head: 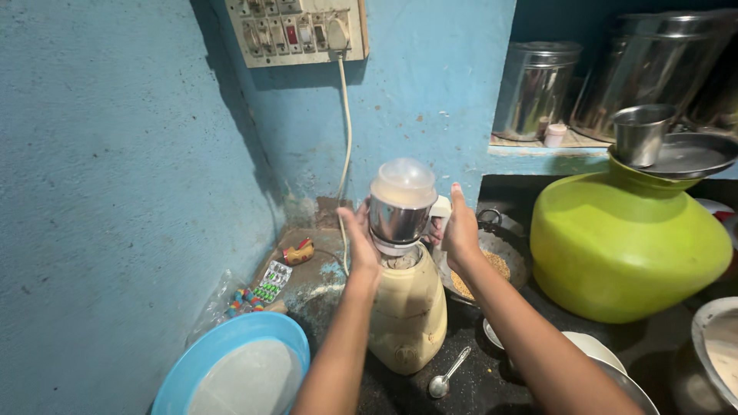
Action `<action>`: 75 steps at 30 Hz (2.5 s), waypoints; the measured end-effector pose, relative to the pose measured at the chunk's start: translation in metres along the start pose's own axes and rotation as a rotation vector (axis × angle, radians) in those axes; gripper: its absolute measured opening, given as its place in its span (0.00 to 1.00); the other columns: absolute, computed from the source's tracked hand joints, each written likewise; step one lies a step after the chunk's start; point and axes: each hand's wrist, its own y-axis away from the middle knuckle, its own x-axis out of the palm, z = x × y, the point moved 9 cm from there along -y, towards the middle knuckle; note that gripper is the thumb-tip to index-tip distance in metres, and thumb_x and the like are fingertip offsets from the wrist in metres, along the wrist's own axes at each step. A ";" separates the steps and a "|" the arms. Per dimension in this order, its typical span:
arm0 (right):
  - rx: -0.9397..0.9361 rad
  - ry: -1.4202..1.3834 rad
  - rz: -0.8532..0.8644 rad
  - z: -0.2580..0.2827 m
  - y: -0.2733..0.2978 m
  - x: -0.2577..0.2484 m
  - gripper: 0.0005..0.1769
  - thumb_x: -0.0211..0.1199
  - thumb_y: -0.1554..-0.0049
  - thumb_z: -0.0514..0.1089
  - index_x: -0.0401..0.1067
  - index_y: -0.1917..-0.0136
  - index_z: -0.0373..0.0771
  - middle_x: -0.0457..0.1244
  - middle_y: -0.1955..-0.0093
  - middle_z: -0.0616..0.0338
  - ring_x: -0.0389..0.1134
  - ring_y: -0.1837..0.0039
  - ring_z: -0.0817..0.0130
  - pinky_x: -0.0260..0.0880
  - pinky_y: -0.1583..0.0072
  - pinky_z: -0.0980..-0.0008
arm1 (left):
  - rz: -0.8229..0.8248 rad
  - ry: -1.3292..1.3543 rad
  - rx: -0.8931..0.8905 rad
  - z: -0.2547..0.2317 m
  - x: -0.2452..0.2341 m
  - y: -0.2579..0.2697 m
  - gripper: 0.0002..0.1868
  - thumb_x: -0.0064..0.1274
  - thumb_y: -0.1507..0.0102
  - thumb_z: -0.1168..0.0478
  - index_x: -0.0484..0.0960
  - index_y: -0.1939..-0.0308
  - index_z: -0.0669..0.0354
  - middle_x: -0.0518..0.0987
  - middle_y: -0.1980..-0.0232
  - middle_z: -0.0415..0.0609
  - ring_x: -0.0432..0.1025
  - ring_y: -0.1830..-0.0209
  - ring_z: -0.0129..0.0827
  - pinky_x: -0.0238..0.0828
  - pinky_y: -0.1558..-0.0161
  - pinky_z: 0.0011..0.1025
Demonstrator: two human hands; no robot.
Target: The person operates a mixer grinder to blend grains, holding the lid while the machine runs. They remove the lid, stir the mixture with a spoon, reattach the jar and blend again, then pour the blended mixture into a blue bowl and set it on the counter.
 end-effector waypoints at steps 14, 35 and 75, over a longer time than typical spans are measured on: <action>-0.143 0.062 -0.077 -0.008 -0.037 0.022 0.41 0.41 0.33 0.69 0.57 0.78 0.41 0.51 0.82 0.62 0.53 0.80 0.70 0.52 0.75 0.68 | -0.245 0.150 -0.119 -0.025 -0.038 0.023 0.63 0.24 0.41 0.16 0.63 0.25 0.70 0.57 0.19 0.60 0.49 0.19 0.48 0.40 0.25 0.50; 0.062 0.102 0.338 -0.031 -0.029 -0.005 0.37 0.42 0.34 0.65 0.57 0.75 0.39 0.49 0.82 0.59 0.51 0.80 0.66 0.55 0.72 0.65 | 0.222 -0.966 0.091 0.000 -0.003 0.043 0.78 0.81 0.69 0.47 0.49 0.23 0.59 0.67 0.27 0.56 0.64 0.26 0.44 0.61 0.28 0.39; -0.328 0.422 -0.271 -0.030 0.089 0.005 0.24 0.46 0.30 0.58 0.63 0.55 0.35 0.58 0.69 0.59 0.62 0.67 0.72 0.65 0.64 0.66 | 0.000 -1.186 0.103 -0.011 -0.008 0.063 0.74 0.77 0.68 0.39 0.53 0.24 0.53 0.73 0.31 0.60 0.65 0.29 0.56 0.57 0.28 0.46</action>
